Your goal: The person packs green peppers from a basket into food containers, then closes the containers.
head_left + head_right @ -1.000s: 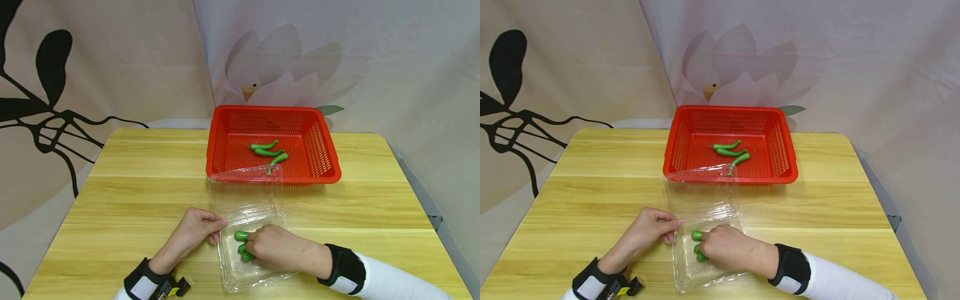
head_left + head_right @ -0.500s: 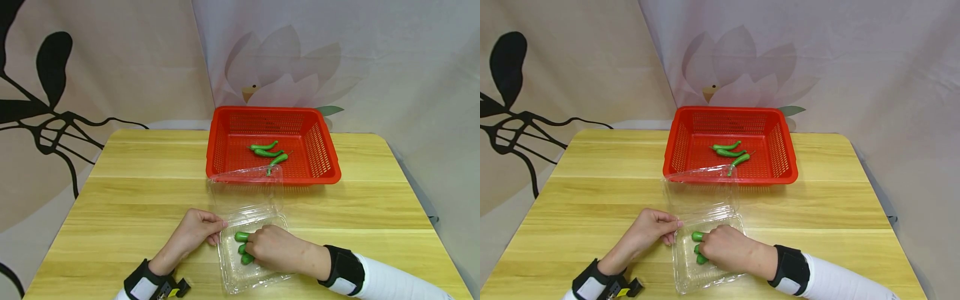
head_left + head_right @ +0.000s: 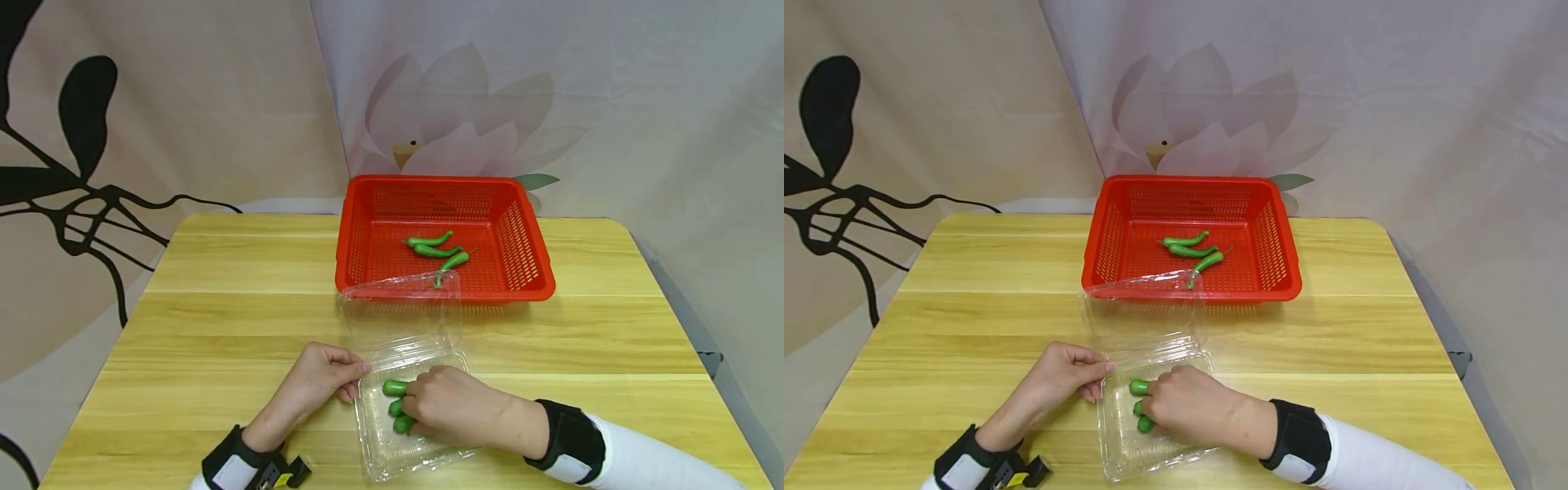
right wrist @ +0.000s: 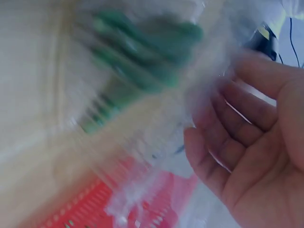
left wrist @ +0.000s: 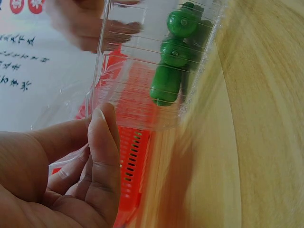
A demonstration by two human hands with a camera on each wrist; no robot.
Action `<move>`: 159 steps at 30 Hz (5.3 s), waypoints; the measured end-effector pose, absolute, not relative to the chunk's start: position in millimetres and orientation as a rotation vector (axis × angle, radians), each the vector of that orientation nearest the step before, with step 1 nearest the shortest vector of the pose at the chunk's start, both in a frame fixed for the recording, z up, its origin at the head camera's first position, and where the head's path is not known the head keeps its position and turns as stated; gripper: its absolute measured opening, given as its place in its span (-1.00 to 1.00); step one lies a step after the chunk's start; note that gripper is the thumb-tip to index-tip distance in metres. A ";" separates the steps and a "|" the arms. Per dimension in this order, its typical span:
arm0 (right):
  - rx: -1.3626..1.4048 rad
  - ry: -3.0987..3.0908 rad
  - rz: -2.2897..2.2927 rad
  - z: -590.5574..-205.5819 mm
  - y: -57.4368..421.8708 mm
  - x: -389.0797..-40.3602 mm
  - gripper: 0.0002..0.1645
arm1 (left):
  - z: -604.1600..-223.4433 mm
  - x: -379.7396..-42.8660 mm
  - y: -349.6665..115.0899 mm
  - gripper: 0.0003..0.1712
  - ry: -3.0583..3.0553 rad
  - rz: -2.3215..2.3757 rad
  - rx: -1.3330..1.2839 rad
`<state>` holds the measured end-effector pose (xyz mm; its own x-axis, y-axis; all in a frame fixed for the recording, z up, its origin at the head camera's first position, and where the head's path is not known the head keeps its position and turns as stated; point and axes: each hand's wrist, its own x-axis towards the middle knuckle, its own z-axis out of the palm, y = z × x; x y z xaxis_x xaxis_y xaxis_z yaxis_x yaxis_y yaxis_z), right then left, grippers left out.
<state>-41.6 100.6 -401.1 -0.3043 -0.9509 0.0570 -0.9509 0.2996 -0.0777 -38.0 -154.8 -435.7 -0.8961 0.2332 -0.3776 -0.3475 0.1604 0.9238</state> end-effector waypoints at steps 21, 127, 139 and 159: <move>1.527 -2.374 0.560 -330.1 117.6 -83.1 -0.72 | -437.4 -38.7 -154.5 -0.75 2.013 1.794 -0.100; 0.417 -3.836 0.050 -372.7 112.5 -287.1 -0.69 | -441.7 -38.8 -156.6 -0.75 2.019 1.801 -0.082; 0.380 -3.781 0.111 -374.0 124.1 -288.6 -0.75 | -440.8 -38.9 -155.9 -0.74 2.018 1.798 -0.090; 0.638 -3.511 0.405 -319.8 139.8 -288.0 -0.53 | -441.2 -39.0 -156.1 -0.74 2.027 1.788 -0.090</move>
<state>-288.0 139.8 -319.8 -0.8403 -0.3792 -0.3874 -0.2811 0.9158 -0.2867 -39.0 -156.1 -441.2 -0.9038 0.2326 -0.3592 -0.3274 0.1645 0.9304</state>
